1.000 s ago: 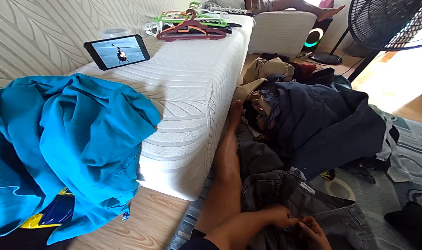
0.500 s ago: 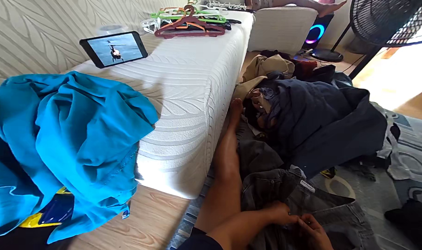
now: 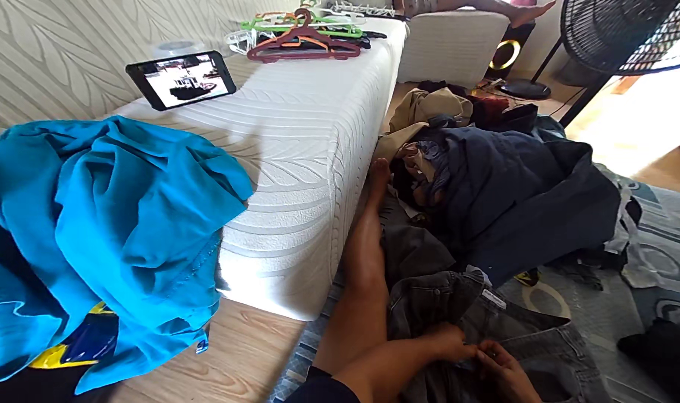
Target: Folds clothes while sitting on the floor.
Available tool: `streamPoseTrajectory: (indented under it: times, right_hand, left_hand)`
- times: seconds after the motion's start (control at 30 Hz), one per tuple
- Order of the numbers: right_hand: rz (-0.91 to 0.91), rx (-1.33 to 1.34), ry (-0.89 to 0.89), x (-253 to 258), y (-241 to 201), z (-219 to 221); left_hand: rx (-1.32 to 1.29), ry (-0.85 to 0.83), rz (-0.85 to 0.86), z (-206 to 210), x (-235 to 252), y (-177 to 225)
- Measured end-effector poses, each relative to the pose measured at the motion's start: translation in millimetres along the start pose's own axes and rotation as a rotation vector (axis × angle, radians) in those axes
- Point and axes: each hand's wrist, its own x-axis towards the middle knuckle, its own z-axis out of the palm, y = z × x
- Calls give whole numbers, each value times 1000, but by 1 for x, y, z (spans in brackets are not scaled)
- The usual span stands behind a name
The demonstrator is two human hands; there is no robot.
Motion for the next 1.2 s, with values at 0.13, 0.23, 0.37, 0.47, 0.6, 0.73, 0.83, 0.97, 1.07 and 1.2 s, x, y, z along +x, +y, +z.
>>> streamPoseTrajectory:
  times: [0.13,0.23,0.37,0.47,0.6,0.73,0.83,0.97,1.07,1.2]
  right_hand:
    - [44,-80,-20,3,-4,-1]
    - [52,-68,-4,2,-5,1]
    - [47,-51,13,1,-6,3]
    - [35,-54,0,2,-3,1]
    - [32,-59,-26,1,-2,-1]
    - [31,-8,-2,-1,-4,0]
    - [43,-19,43,-2,-6,3]
    - [5,52,43,-2,-4,5]
    - [6,91,62,-2,-4,7]
    - [22,91,79,0,-5,8]
  left_hand:
    - [18,-4,-16,-1,-1,3]
    - [31,-8,-18,0,0,2]
    - [48,-13,-11,0,0,2]
    - [55,-18,-9,1,2,1]
    - [40,-8,-1,1,1,1]
    - [77,-24,-2,1,0,3]
    - [113,-18,42,1,-4,1]
    - [92,-16,-190,-49,-96,88]
    - [2,-12,-251,-81,-145,129]
    - [48,-57,-266,-74,-130,121]
